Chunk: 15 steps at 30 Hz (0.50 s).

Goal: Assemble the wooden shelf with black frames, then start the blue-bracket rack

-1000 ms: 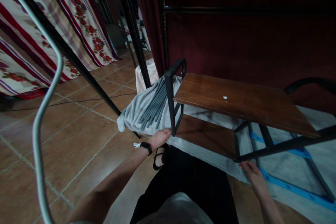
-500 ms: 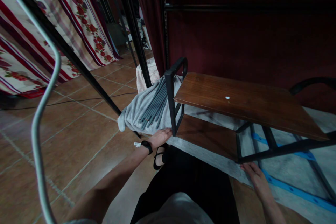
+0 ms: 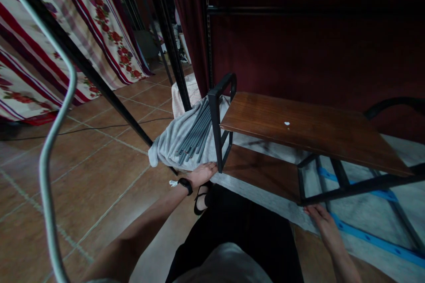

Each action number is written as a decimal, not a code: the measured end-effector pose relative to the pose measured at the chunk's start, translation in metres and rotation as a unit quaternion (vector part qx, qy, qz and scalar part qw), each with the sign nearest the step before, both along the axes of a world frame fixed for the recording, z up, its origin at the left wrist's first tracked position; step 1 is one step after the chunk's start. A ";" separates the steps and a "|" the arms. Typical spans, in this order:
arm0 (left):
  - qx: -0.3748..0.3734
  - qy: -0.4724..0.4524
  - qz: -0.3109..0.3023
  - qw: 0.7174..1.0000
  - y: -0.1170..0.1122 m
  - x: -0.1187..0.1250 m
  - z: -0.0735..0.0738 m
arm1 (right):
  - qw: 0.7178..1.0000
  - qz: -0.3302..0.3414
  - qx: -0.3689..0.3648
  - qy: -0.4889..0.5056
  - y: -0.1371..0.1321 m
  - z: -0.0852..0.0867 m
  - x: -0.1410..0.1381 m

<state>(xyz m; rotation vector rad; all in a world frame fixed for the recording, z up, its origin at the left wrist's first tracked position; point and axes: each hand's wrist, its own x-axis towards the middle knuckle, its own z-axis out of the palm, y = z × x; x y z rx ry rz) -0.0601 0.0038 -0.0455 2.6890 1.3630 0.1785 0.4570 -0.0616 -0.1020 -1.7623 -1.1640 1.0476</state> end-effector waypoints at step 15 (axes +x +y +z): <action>-0.045 -0.096 0.044 0.993 0.003 -0.002 0.001 | 0.999 -0.009 0.019 0.032 -0.001 0.010 -0.011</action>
